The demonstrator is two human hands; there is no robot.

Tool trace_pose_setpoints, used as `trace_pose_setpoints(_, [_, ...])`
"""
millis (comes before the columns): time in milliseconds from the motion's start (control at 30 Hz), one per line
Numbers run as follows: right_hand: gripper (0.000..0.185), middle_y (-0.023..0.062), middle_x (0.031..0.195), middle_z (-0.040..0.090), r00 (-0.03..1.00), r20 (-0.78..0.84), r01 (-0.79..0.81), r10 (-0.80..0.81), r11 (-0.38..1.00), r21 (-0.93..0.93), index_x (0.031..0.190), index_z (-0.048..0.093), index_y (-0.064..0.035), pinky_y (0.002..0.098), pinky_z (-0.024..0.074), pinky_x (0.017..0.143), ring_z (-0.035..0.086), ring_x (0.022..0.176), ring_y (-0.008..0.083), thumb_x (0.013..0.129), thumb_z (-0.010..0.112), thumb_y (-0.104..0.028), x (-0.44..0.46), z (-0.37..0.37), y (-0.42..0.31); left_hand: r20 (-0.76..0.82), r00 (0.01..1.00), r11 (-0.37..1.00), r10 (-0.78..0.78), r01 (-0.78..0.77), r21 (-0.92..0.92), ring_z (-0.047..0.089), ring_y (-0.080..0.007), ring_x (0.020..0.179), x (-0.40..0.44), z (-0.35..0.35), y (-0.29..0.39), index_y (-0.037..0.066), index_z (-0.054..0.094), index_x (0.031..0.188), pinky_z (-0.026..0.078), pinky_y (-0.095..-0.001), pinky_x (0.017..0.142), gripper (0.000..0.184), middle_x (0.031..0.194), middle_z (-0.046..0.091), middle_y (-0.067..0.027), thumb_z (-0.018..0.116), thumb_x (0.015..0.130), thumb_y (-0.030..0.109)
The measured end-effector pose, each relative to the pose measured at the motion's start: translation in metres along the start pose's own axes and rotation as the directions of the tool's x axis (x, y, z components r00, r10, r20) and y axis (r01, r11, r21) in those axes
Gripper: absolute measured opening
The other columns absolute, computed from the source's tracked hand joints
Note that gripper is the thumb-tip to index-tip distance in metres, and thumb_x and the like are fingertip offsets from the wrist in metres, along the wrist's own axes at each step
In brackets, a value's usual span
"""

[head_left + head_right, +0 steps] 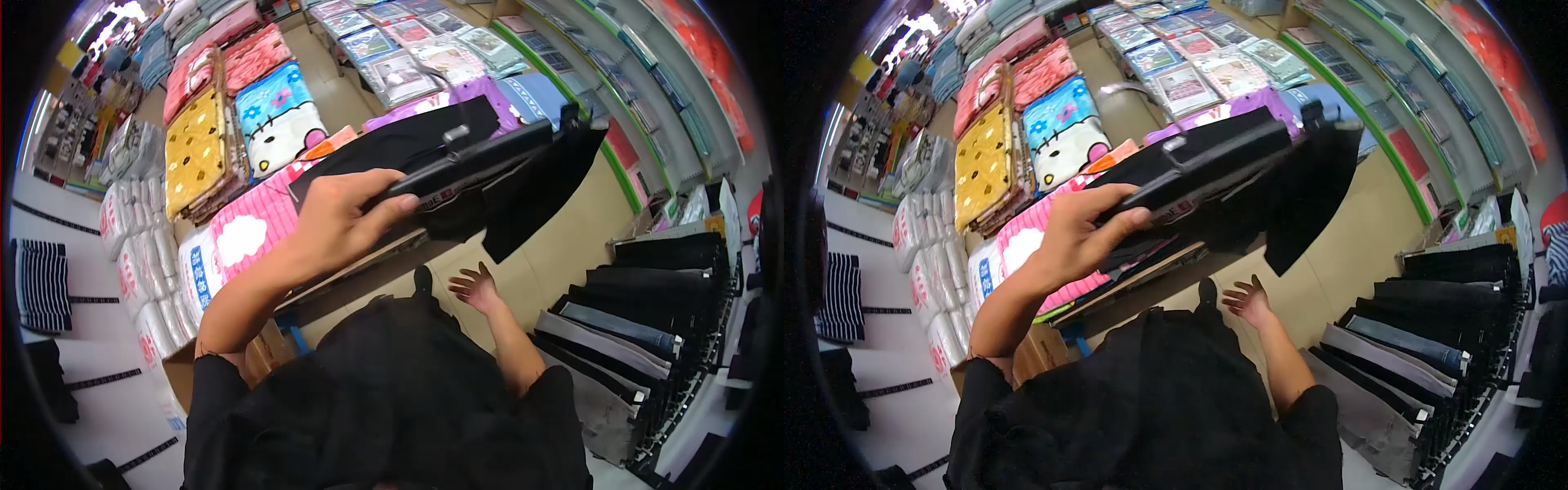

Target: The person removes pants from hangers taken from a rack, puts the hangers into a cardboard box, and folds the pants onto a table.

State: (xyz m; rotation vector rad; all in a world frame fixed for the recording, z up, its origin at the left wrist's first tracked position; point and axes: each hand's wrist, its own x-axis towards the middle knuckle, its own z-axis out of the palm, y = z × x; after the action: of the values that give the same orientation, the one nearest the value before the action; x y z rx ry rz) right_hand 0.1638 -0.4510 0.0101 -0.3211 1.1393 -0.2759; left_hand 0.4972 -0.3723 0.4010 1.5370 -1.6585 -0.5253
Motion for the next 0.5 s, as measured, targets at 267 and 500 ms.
trace_pose_setpoints(267, [0.073,0.0136,0.149,0.054,0.808,0.249,0.22,-0.534,0.666,0.713,0.145,0.054,-0.0161,0.0576,0.0385,0.115,0.05,0.137,0.037,0.095,0.039,-0.067,0.042,0.018,-0.132,-0.129,0.961,0.947,-0.244,0.207,-0.245,0.056,-0.0073,0.073,0.019,0.004,-0.036,-0.004,0.07,0.114,0.045,-0.0248,0.066,0.032,0.08,0.065,0.0,0.068,0.099,0.025])
trace_pose_setpoints(500, [0.072,0.0125,0.152,0.052,0.844,0.063,0.356,-0.533,0.645,0.676,0.148,0.053,-0.014,0.0556,0.0392,0.116,0.048,0.139,0.0385,0.098,0.036,-0.062,0.076,0.028,-0.183,-0.27,0.888,0.925,-0.373,0.379,-0.031,0.055,-0.0094,0.067,-0.022,0.001,-0.094,-0.005,0.072,0.104,0.042,-0.0269,0.06,0.039,0.072,0.064,-0.0017,0.071,0.095,0.034])
